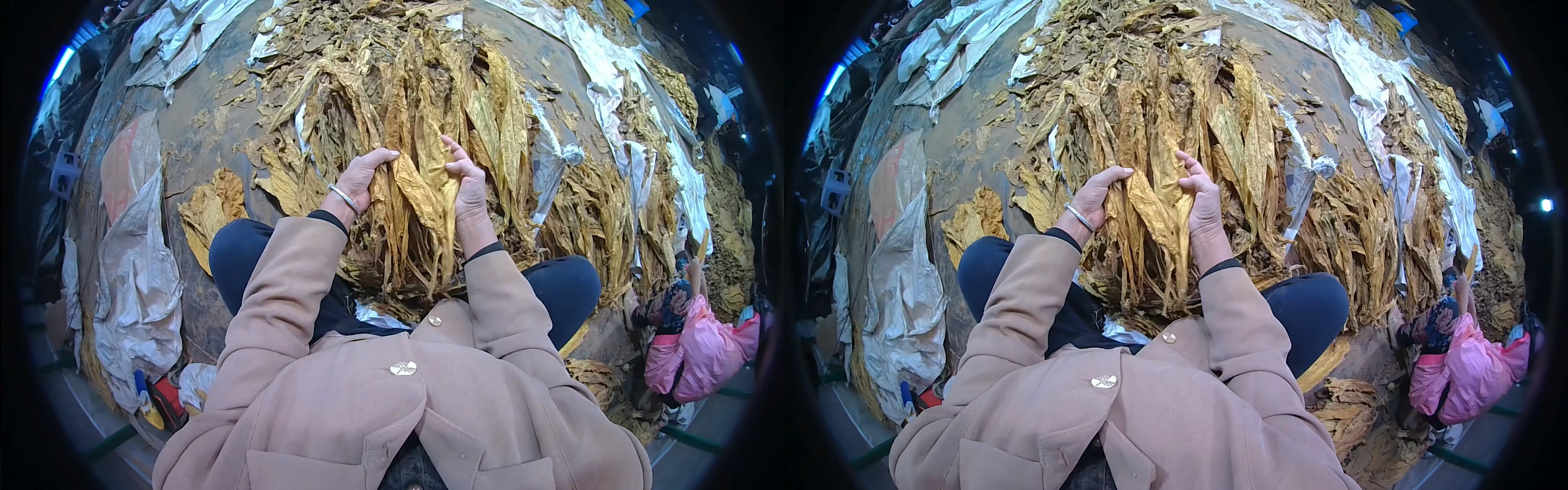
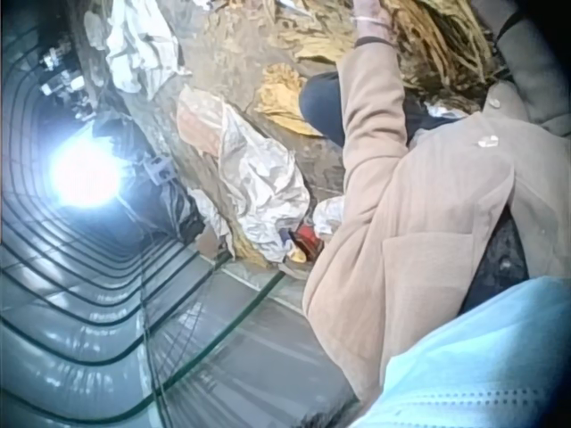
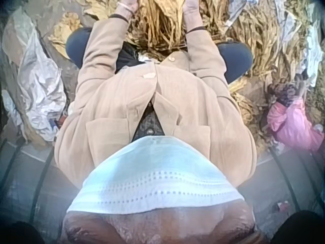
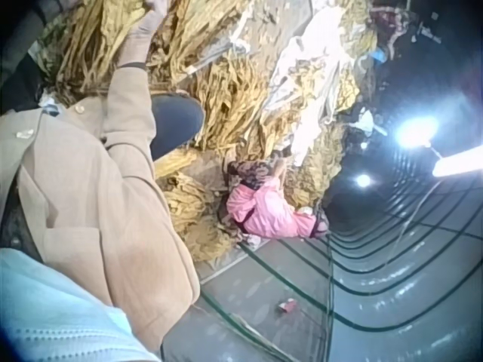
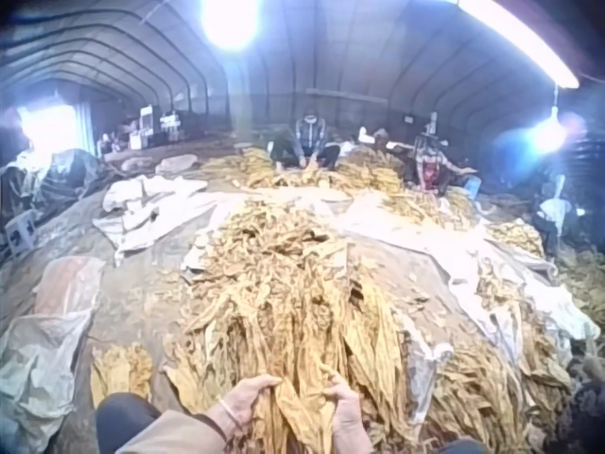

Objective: The person sits on the floor and repeatedly picks up dried yellow leaves from a large pile. They separate the leaves by hand, inspecting them and placing them into a smaller pile to the left.

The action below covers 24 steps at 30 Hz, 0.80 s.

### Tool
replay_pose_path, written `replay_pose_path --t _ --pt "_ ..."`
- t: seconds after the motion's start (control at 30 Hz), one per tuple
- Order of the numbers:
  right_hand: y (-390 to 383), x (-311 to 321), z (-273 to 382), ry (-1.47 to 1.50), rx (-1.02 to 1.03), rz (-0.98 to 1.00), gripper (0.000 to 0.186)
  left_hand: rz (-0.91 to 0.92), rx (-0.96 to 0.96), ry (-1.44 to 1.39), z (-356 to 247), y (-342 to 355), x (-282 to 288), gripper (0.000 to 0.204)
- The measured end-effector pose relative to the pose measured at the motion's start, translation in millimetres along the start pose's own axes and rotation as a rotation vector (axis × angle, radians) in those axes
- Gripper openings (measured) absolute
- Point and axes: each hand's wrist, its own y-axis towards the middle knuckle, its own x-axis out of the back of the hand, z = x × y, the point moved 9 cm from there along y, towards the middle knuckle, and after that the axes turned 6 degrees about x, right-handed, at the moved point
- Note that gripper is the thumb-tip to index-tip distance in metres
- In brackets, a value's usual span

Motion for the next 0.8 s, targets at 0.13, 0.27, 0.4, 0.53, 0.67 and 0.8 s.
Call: replay_pose_path --t 0.13,0.27,0.4,0.53,0.67,0.8 --pt "-2 6 30 -0.332 0.133 -0.06 0.062 -0.006 -0.002 0.002 0 -2 -2 0.012" --pt "6 31 44 -0.478 0.209 -0.073 0.066 0.005 0.001 0.008 0 3 2 0.011" --pt "-5 -23 53 -0.033 0.205 0.118 0.073 -0.024 -0.014 0.011 1 6 10 0.011" --pt "-12 -75 37 -0.005 0.052 0.219 0.066 -0.035 -0.051 0.049 -1 7 14 0.012" --pt "6 -49 -13 -0.638 0.095 0.234 0.055 0.016 -0.09 -0.031 -3 -4 1 0.015" --pt "5 -62 -3 -0.968 0.346 0.314 0.052 0.082 -0.072 -0.103 -5 -17 -16 0.037"
